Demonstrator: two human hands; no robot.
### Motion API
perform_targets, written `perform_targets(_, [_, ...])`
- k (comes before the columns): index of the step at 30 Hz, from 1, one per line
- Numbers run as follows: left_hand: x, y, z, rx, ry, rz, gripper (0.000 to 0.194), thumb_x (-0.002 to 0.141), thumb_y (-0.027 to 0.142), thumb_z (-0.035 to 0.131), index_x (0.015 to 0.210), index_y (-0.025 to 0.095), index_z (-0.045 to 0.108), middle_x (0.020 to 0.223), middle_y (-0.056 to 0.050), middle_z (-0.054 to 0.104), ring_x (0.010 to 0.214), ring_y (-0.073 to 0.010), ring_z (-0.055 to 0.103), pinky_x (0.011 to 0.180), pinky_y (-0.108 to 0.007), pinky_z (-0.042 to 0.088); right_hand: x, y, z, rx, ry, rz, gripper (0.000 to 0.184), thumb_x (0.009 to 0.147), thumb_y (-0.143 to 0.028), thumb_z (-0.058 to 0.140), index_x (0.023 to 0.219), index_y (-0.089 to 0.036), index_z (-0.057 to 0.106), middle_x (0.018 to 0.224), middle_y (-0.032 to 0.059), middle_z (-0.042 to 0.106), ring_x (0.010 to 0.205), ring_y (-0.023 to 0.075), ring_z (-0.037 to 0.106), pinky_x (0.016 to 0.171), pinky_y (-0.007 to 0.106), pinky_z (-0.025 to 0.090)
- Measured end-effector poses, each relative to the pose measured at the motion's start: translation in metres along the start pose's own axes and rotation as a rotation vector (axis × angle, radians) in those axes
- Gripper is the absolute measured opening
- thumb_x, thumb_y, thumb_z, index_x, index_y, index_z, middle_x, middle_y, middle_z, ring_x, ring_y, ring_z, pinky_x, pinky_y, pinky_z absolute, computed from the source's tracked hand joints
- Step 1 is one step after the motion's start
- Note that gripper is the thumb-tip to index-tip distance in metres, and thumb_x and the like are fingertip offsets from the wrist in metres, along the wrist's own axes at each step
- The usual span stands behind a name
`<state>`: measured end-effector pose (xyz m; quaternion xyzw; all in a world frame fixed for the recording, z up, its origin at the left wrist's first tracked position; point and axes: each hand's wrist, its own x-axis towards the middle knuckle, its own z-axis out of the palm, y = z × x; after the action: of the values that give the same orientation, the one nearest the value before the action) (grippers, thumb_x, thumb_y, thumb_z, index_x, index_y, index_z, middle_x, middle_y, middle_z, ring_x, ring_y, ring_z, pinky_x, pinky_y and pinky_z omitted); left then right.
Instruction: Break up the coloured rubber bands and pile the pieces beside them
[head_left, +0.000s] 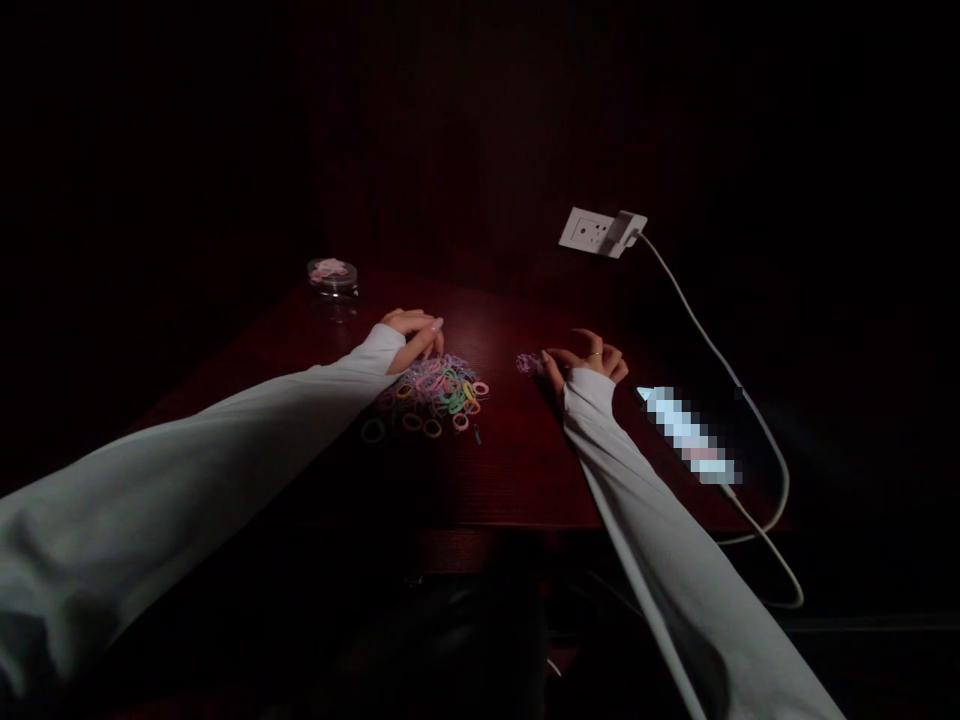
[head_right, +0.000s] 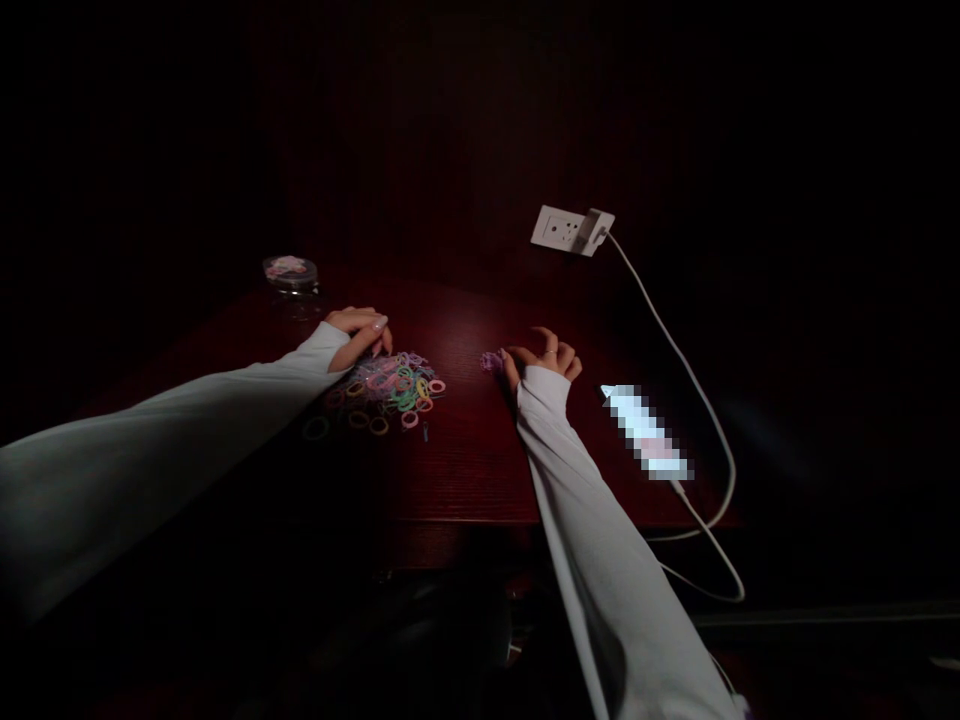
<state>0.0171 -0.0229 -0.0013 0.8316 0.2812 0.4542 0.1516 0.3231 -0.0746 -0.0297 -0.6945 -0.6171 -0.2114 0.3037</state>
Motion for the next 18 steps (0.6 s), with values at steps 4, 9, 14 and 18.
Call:
perform_targets(4, [0.011, -0.017, 0.004, -0.284, 0.157, -0.224, 0.056, 0.103, 0.049, 0.037, 0.06, 0.021, 0.061, 0.054, -0.002, 0.056, 0.053, -0.015, 0.052, 0.058, -0.03, 0.041, -0.008, -0.031, -0.012, 0.043, -0.027, -0.102, 0.028, 0.099, -0.045, 0.055, 0.107, -0.033, 0.079, 0.141, 0.0048, 0.057, 0.121, 0.0321, 0.039, 0.102, 0.05, 0.026])
perform_targets(9, [0.018, -0.033, 0.007, -0.354, 0.223, -0.267, 0.058, 0.103, 0.054, 0.038, 0.06, 0.021, 0.058, 0.055, -0.003, 0.057, 0.052, -0.0143, 0.051, 0.058, -0.029, 0.042, -0.017, -0.08, -0.009, 0.172, -0.135, -0.239, 0.029, 0.101, -0.046, 0.055, 0.118, -0.034, 0.075, 0.127, 0.0047, 0.066, 0.117, 0.0292, 0.044, 0.101, 0.045, 0.026])
perform_targets(14, [0.008, -0.028, 0.01, -0.067, 0.021, -0.202, 0.045, 0.101, 0.049, 0.04, 0.079, 0.021, 0.068, 0.074, -0.003, 0.067, 0.076, -0.0197, 0.06, 0.077, -0.032, 0.046, -0.013, -0.096, -0.003, 0.186, -0.302, -0.203, 0.031, 0.099, -0.039, 0.058, 0.127, -0.036, 0.073, 0.127, 0.0052, 0.066, 0.115, 0.0299, 0.044, 0.1, 0.045, 0.026])
perform_targets(18, [0.0, -0.019, 0.012, 0.263, -0.194, -0.175, 0.036, 0.103, 0.042, 0.04, 0.112, 0.026, 0.071, 0.119, -0.004, 0.073, 0.112, -0.0253, 0.059, 0.103, -0.042, 0.038, -0.009, -0.091, 0.001, 0.225, -0.354, -0.153, 0.029, 0.099, -0.043, 0.06, 0.124, -0.038, 0.075, 0.123, 0.004, 0.068, 0.115, 0.0299, 0.044, 0.101, 0.046, 0.024])
